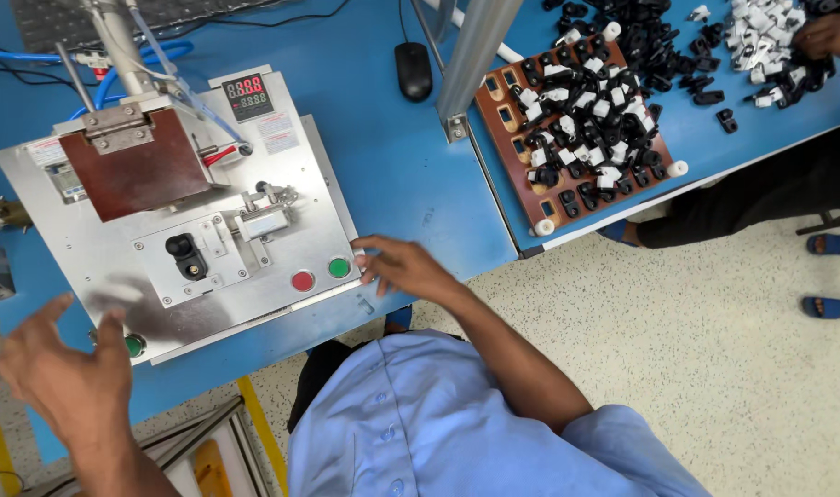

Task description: The person repeatedly picks up small black and white plastic components, places them into a testing jig on a blue workbench, presses two green buttons to activate the machine, and then removes the components. The process is repeated for multiple units throughout the clip.

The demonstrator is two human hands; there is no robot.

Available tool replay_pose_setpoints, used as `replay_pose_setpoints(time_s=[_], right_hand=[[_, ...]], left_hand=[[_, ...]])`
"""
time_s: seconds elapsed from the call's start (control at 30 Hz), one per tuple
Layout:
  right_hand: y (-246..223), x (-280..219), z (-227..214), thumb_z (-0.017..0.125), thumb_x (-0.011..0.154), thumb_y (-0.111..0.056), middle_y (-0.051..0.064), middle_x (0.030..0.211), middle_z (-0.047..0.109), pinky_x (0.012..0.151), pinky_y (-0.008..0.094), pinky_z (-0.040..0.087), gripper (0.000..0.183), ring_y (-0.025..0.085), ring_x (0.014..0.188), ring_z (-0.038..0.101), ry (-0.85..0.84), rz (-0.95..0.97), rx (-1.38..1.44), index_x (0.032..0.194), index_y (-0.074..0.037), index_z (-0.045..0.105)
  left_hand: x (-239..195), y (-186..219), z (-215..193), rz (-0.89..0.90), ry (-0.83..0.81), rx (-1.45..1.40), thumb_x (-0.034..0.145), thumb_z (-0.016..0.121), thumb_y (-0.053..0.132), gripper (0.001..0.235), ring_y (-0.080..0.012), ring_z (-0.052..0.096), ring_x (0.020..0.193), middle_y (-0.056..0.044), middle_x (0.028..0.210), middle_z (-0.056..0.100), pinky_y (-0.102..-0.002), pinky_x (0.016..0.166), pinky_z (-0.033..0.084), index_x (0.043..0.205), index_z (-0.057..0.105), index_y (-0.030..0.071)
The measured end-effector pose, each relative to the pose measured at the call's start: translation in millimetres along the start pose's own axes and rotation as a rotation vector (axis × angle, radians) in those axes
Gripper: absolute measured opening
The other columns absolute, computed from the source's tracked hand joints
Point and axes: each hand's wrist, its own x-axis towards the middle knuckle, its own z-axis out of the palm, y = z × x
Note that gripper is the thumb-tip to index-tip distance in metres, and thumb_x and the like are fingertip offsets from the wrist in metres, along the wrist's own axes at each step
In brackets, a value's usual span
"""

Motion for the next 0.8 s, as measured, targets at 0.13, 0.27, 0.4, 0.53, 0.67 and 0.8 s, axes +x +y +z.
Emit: replay_pose_setpoints(time_s=[0.13,0.27,0.4,0.53,0.67,0.8], right_hand=[[30.0,-26.6,-96.6,0.071,0.100,-0.026,0.007,0.104,0.078,0.072,0.031,0.061,0.029,0.016,0.083,0.075,0.724,-0.239,-0.382,0.123,-0.008,0.069],[48.9,-47.1,-178.2,0.073,0.094,-0.011,0.019,0.123,0.063,0.079,0.039,0.058,0.039,0.025,0.096,0.069,0.953,-0.077,-0.773,0.132,-0.002,0.064],[73.2,-54.5,-205.9,0.074,0.093,-0.002,0.022,0.120,0.062,0.083,0.043,0.056,0.038,0.033,0.097,0.066,0.905,-0.144,-0.909,0.131,-0.005,0.070],[79.0,-42.9,-213.7,0.087,0.081,-0.012,0.018,0.102,0.063,0.078,0.043,0.054,0.037,0.035,0.090,0.063,0.955,-0.201,-0.783,0.117,-0.008,0.076],[64.8,-47.1,-218.3,0.095,0.076,-0.009,0.020,0.103,0.068,0.080,0.040,0.055,0.038,0.031,0.092,0.066,1.035,-0.173,-0.821,0.105,-0.001,0.073],[38.2,-41.9,-187.9,0.087,0.088,-0.011,0.017,0.103,0.072,0.081,0.029,0.056,0.039,0.017,0.091,0.070,0.897,-0.171,-0.214,0.114,0.003,0.061]], left_hand=[[20.3,48.3,3.4,0.404,0.000,0.009,0.103,0.078,0.015,0.026,-0.0373,0.065,0.105,-0.016,0.113,0.071,-0.046,0.101,0.051,0.126,0.074,0.002],[63.7,84.0,-17.0,0.460,-0.273,0.270,0.106,0.074,0.031,0.019,-0.0294,0.070,0.090,-0.009,0.102,0.075,-0.041,0.085,0.056,0.116,0.078,0.015],[113.4,110.6,-25.9,0.178,-0.660,0.649,0.084,0.076,0.058,0.035,-0.0302,0.073,0.081,-0.007,0.089,0.080,-0.044,0.075,0.059,0.105,0.083,0.031],[142.2,116.3,-29.2,0.058,-0.736,0.567,0.062,0.086,0.068,0.050,-0.0273,0.075,0.094,-0.003,0.096,0.080,-0.043,0.082,0.058,0.093,0.088,0.029],[140.6,110.6,-15.9,0.171,-0.665,0.570,0.065,0.090,0.057,0.049,-0.0285,0.075,0.099,-0.007,0.102,0.079,-0.043,0.082,0.060,0.108,0.079,0.037],[142.6,114.9,-6.1,0.310,-0.471,0.597,0.080,0.083,0.034,0.029,-0.0295,0.076,0.096,-0.011,0.106,0.078,-0.042,0.078,0.059,0.103,0.083,0.018]])
